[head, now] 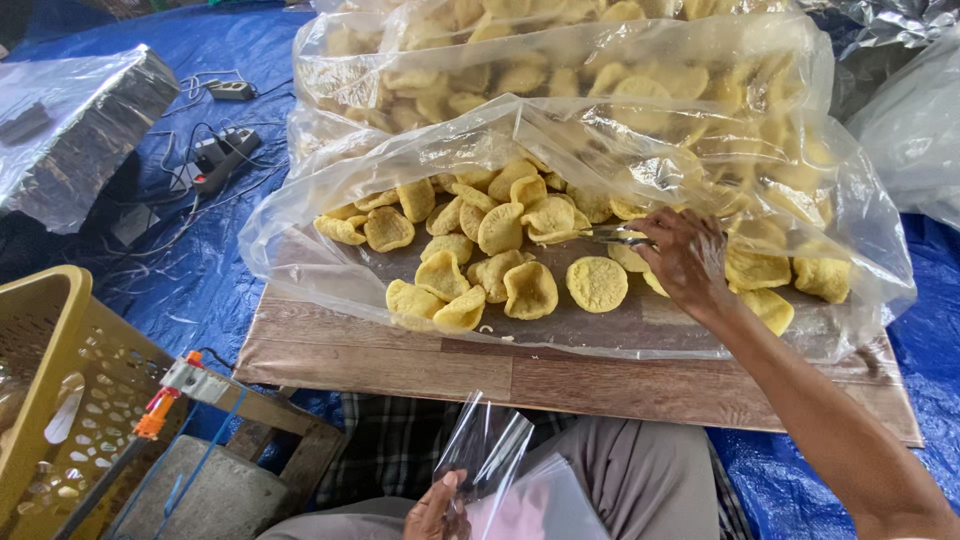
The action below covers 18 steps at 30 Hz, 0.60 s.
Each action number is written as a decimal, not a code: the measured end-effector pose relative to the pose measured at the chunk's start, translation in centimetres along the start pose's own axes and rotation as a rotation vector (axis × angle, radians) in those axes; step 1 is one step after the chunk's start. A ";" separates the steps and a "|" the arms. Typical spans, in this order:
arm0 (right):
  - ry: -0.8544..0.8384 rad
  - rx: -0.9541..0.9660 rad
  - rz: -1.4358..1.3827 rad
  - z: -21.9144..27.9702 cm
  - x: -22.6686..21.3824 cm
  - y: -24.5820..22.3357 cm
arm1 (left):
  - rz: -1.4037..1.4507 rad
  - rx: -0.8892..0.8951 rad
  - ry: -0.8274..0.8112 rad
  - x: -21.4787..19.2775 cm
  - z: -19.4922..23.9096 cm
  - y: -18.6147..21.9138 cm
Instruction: The person sits on a blue tarp and uses tongs to pick up yellow fried snacks from a wooden board. They place the snacks into clear plastic bags and then use a handheld sealing device to close the bags before placing them into a yellow basket.
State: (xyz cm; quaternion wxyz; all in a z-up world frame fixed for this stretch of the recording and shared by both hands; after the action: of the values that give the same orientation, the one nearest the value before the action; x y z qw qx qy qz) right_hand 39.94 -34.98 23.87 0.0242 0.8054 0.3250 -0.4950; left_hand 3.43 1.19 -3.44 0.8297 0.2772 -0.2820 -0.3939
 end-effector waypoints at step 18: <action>-0.040 -0.148 0.201 2.4 -0.1 -3.4 | 0.129 -0.033 -0.196 4.0 4.2 3.7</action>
State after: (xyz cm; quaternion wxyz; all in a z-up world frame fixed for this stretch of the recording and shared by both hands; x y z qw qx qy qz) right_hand 36.13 -33.19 23.65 0.1397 0.8198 0.2779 -0.4808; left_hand 4.52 -1.08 2.93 0.8262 0.2053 -0.3725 -0.3695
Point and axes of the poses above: each hand's wrist, its own z-axis away from the middle knuckle, its own x-axis out of the palm, y = z × x, the point moved 5 cm from there along -z, towards the middle knuckle, and after that the axes turned 14 degrees about -z, right-handed, at the moved point
